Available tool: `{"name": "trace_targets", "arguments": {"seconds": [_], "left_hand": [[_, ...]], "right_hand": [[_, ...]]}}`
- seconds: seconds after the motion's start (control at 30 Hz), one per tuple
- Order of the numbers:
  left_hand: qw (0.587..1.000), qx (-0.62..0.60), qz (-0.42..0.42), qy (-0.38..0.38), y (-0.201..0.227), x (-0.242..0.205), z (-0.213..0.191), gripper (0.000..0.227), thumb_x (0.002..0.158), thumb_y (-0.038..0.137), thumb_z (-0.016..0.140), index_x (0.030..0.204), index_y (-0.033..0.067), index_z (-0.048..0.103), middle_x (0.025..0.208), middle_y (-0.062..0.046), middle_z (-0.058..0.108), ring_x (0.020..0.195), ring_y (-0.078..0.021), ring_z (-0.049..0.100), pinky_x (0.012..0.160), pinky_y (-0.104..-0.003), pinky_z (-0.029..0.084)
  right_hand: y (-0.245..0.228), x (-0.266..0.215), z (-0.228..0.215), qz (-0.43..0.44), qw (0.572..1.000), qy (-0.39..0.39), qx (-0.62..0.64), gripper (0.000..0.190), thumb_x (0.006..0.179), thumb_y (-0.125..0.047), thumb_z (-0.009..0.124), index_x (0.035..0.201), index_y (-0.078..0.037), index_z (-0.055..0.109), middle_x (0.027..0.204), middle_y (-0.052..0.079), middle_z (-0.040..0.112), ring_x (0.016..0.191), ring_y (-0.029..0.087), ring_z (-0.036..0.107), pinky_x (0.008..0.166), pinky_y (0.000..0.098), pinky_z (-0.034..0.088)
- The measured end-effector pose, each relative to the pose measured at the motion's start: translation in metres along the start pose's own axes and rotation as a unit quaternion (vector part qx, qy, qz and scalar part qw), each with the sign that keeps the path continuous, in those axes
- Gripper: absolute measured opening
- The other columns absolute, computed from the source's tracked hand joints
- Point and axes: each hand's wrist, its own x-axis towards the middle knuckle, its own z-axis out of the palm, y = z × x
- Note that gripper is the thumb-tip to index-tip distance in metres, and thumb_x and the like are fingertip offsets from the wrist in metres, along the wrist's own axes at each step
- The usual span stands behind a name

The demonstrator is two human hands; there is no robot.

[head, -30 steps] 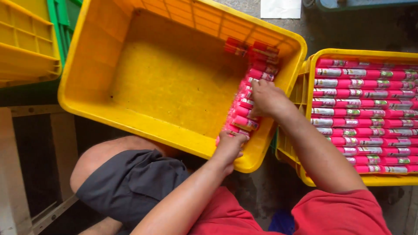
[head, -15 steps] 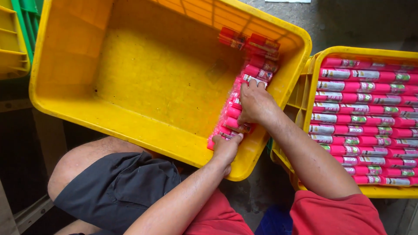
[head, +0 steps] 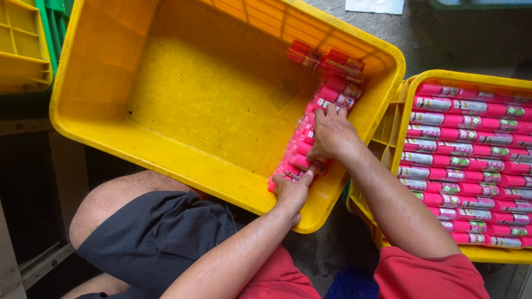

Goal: Sorting and packing small pink cosmetic products from a machine into yellow plastic crates.

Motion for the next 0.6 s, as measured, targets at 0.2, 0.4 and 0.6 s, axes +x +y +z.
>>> {"name": "trace_targets", "arguments": {"seconds": [0.2,0.4,0.6], "left_hand": [[0.999,0.026,0.029,0.003,-0.011,0.016,0.005,0.083,0.085,0.037,0.081,0.146,0.0040,0.034,0.140,-0.029,0.045,0.134,-0.0430,0.051,0.112,-0.048,0.046],[1.000,0.009,0.026,-0.011,-0.006,0.009,0.000,0.078,0.087,0.034,0.078,0.146,0.0058,0.034,0.137,-0.028,0.048,0.133,-0.0408,0.053,0.112,-0.047,0.045],[0.999,0.018,0.033,-0.012,-0.023,0.034,0.008,0.083,0.086,0.040,0.081,0.145,0.0089,0.031,0.136,-0.028,0.046,0.132,-0.0424,0.052,0.111,-0.048,0.047]], "right_hand": [[-0.006,-0.008,-0.014,0.010,1.000,-0.007,-0.015,0.116,0.045,-0.057,0.100,0.134,0.004,0.057,0.123,0.021,0.056,0.121,0.048,0.057,0.096,0.0556,0.057],[0.002,0.006,-0.006,0.029,0.999,-0.015,-0.007,0.122,0.036,-0.059,0.102,0.129,0.006,0.058,0.125,0.021,0.052,0.123,0.050,0.052,0.095,0.0588,0.057],[0.011,0.003,0.010,-0.016,0.999,0.030,-0.032,0.113,0.038,-0.059,0.098,0.122,0.005,0.056,0.115,0.023,0.059,0.115,0.048,0.061,0.091,0.0565,0.059]]}}
